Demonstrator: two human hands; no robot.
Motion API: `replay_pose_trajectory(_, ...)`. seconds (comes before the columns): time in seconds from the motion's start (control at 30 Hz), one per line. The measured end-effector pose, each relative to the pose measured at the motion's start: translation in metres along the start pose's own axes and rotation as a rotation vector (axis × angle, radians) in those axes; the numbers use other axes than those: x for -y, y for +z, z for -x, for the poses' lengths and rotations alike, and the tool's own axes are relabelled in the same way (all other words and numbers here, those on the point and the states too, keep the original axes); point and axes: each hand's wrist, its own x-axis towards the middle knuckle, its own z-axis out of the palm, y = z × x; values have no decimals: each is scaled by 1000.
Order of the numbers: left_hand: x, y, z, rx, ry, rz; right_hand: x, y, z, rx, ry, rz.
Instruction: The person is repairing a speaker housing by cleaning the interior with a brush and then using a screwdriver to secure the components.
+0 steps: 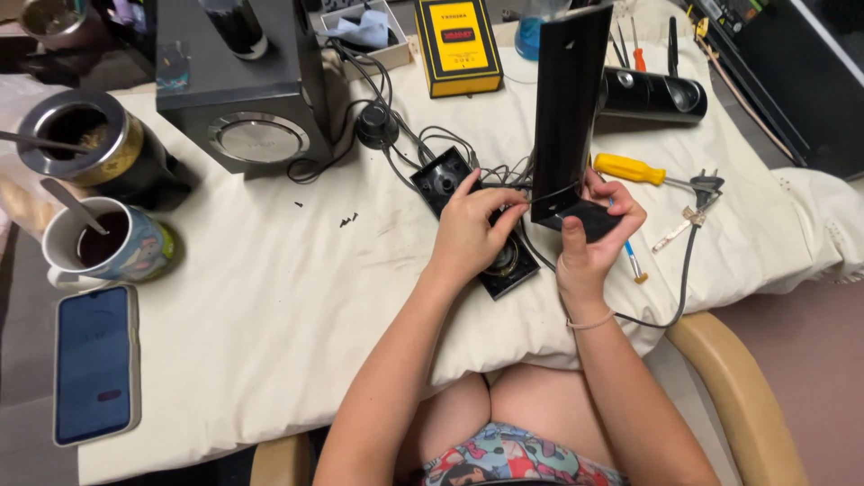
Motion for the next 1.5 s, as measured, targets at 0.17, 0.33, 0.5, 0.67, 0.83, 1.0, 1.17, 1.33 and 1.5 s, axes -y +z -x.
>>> replay_pose_trajectory(0.17, 0, 6, 6, -65, 16, 15, 1, -1, 3, -6, 49, 24)
replay_pose_trajectory(0.33, 5, 14, 5, -74, 2, 2, 9, 4, -2, 44, 57, 67)
replay_pose_trajectory(0.5, 6, 16, 8, -36, -16, -18, 25, 6, -10, 139, 93, 189)
replay_pose_trajectory(0.67, 3, 18, 9, 65, -34, -43, 30, 8, -17, 133, -61, 399)
replay_pose_trajectory(0.83, -9, 10, 10, -1, -22, -6, 38, 28, -21, 91, -145, 460)
replay_pose_trajectory(1.0, -8, 2, 11, -96, -17, 101, 15, 21, -12, 9, -156, 480)
replay_pose_trajectory(1.17, -9, 7, 13, -109, -179, 258, 2, 14, -1, -58, -127, 547)
replay_pose_trajectory(1.33, -17, 1, 13, -126, -237, 308, -4, 8, 3, 52, -258, 658)
replay_pose_trajectory(1.5, -17, 0, 13, -175, -252, 290, 7, 15, -1, 185, -416, 718)
